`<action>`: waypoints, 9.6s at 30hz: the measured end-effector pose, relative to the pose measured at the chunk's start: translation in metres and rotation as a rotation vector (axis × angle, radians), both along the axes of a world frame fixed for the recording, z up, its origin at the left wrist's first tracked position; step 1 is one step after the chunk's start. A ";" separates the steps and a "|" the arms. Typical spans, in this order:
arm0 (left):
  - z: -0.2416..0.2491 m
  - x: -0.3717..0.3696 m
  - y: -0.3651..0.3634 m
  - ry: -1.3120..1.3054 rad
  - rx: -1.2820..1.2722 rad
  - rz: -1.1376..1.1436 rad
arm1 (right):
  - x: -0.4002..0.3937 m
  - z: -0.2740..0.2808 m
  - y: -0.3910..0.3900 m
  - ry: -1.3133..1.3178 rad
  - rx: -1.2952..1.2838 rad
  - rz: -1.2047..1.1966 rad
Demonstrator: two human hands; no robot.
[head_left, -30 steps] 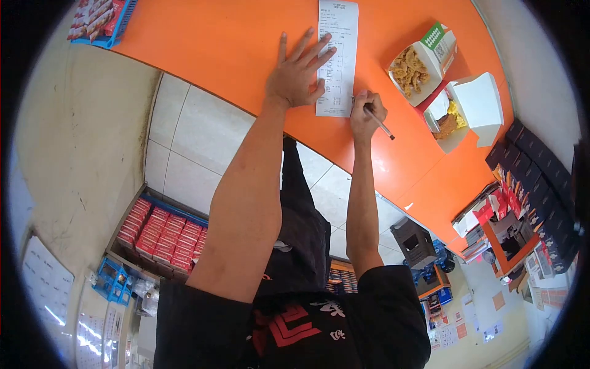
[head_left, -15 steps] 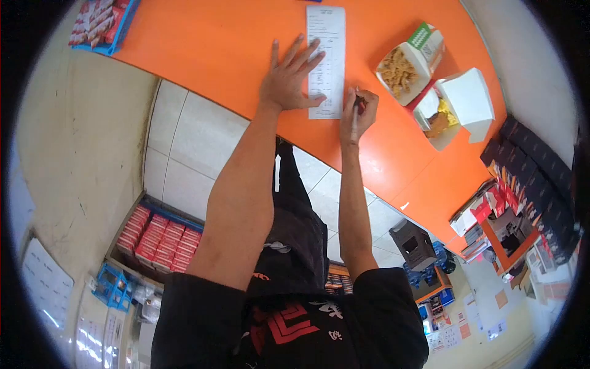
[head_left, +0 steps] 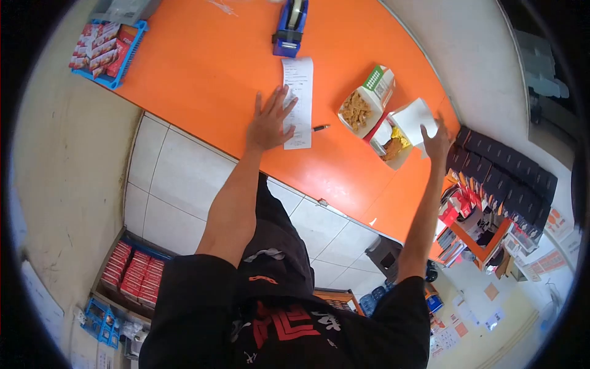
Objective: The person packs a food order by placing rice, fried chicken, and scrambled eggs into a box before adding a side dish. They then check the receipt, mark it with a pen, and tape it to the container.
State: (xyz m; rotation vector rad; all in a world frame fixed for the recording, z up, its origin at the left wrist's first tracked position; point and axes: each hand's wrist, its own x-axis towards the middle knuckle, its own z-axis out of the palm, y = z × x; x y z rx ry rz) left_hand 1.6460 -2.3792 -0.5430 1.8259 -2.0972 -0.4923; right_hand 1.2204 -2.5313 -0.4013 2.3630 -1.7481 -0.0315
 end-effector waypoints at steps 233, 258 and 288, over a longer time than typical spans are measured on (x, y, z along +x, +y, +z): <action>0.123 -0.216 -0.044 1.137 -0.003 0.503 | -0.019 -0.077 0.006 -0.676 0.742 0.631; 0.052 -0.262 -0.013 0.432 -0.224 0.556 | -0.080 -0.079 0.129 -0.632 0.602 -0.104; -0.011 -0.162 -0.123 0.959 0.330 1.011 | -0.110 -0.103 0.209 -1.676 -0.118 -1.157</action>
